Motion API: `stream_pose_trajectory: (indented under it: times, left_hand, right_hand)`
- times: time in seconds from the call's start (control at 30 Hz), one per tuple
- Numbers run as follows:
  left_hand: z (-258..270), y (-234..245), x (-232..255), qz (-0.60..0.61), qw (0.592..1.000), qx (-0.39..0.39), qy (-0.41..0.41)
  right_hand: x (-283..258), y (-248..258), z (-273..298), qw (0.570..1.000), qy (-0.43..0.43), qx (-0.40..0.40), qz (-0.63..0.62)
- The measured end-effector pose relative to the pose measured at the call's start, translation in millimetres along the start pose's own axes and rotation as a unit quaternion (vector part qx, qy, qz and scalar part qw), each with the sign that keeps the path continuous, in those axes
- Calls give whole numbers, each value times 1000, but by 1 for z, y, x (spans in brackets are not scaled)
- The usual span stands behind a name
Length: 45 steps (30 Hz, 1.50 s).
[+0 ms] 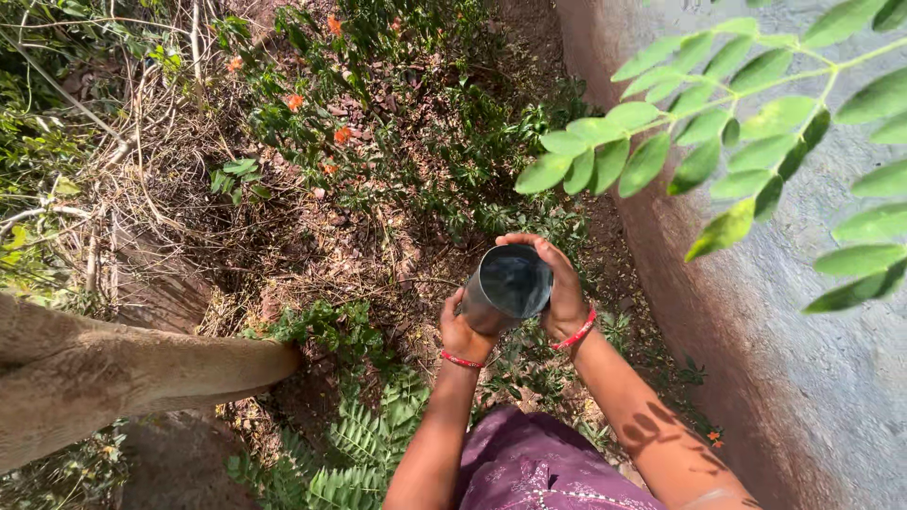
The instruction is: The person fills a cylindrical container with water from a black bucket and pours it onto plants in an outdoor garden area.
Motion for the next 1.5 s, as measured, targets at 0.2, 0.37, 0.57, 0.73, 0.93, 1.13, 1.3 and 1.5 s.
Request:
stream_pose_trajectory:
  times: [0.2,0.37,0.57,0.73,0.93,1.13,1.3,1.5]
  left_hand:
    - [-25,6,8,-22,1000,14,4]
    - [-51,1,20,-52,991,118,-19]
    - [-84,-14,27,-44,992,116,-22]
    - [-89,-21,48,-101,979,177,-9]
    - [-116,-51,72,-159,974,155,-50]
    - [-159,-70,67,-127,988,81,17]
    - [-175,-87,93,-164,977,129,46]
    - [-173,-96,100,-211,959,189,18]
  right_hand:
    - [-9,20,-26,988,34,2,153]
    - [-1,36,-60,992,16,7,124]
    - [-6,52,-91,990,42,-26,135]
    - [-5,84,-135,997,-52,22,57]
    - [-21,120,-167,995,10,53,-79]
    - [-20,168,-178,958,17,86,-274]
    - [-14,196,-211,947,53,125,-290]
    - [-21,187,-246,952,12,76,-297]
Point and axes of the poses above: each hand's wrist, its own z-axis away from the middle knuckle, its own y-axis out of the back of the hand, x = y × z, the point moved 6 cm from there along -z, towards the middle knuckle, and after that the axes turned 9 degrees about -z, right-handed, at the moved point
